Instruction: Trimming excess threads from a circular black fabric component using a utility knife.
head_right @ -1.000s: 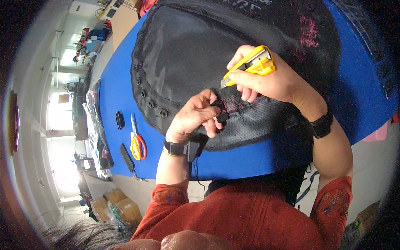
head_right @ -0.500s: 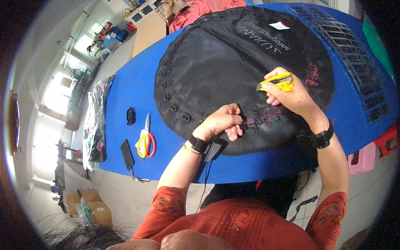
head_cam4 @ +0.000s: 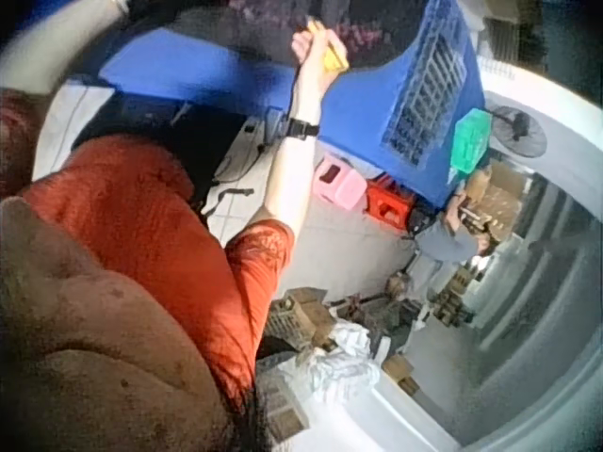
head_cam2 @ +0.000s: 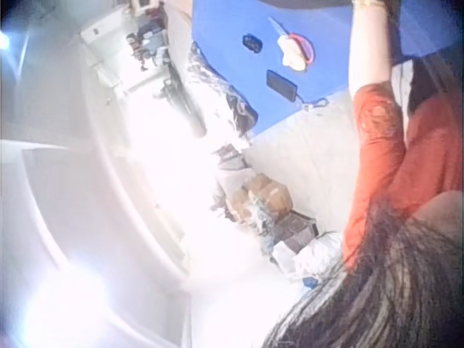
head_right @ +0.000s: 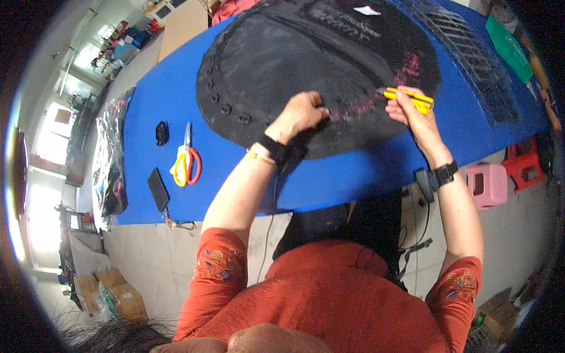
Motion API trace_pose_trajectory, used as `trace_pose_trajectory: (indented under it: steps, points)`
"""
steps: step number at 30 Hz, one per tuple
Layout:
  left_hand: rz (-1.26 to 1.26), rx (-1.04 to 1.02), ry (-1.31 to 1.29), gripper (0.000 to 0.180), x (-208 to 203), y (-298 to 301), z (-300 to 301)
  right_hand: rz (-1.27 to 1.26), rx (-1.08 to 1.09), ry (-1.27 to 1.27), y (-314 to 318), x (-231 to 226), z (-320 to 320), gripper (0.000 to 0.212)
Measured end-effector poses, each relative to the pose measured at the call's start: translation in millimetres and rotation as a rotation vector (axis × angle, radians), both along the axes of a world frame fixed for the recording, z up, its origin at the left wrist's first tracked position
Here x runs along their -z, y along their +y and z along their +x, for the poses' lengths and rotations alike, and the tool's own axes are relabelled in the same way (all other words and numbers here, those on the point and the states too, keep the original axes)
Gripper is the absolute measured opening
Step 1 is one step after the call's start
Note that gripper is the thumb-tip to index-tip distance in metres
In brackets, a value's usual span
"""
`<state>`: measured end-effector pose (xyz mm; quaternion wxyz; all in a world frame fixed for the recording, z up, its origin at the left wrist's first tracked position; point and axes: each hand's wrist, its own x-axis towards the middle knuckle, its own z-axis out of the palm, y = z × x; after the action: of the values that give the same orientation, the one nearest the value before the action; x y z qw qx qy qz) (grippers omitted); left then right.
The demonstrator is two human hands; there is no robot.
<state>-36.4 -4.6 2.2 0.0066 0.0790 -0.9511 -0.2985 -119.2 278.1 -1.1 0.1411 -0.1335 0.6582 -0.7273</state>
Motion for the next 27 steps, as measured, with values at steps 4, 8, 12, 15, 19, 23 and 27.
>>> trace_pose_trajectory:
  steps: [4,8,12,15,19,23,27]
  points:
    - [-0.063,0.048,-0.051,0.044,-7.5,-3.2,0.7,-0.062,0.025,-0.046,6.2,9.1,2.3,0.038]
    - [0.031,0.049,-0.131,0.039,-4.7,-10.2,-4.4,-0.072,0.000,-0.015,7.3,13.5,3.0,0.037]
    - [0.211,-0.008,-0.296,0.027,-10.9,-11.8,-7.0,-0.083,0.001,-0.013,9.2,12.6,8.2,0.036]
    - [0.250,-0.007,-0.329,0.025,-10.8,-14.7,-7.2,-0.091,0.015,-0.005,8.1,12.5,9.6,0.036]
    - [0.182,-0.012,-0.335,0.026,-17.1,-7.3,-6.7,-0.087,0.012,0.033,9.8,15.5,9.6,0.037]
    - [0.089,-0.037,-0.374,0.029,-22.7,-3.8,-7.5,-0.085,-0.022,0.064,8.4,18.7,9.6,0.034]
    - [0.103,-0.050,-0.369,0.031,-22.1,-4.1,-8.5,-0.127,-0.028,0.068,9.0,22.5,5.4,0.037]
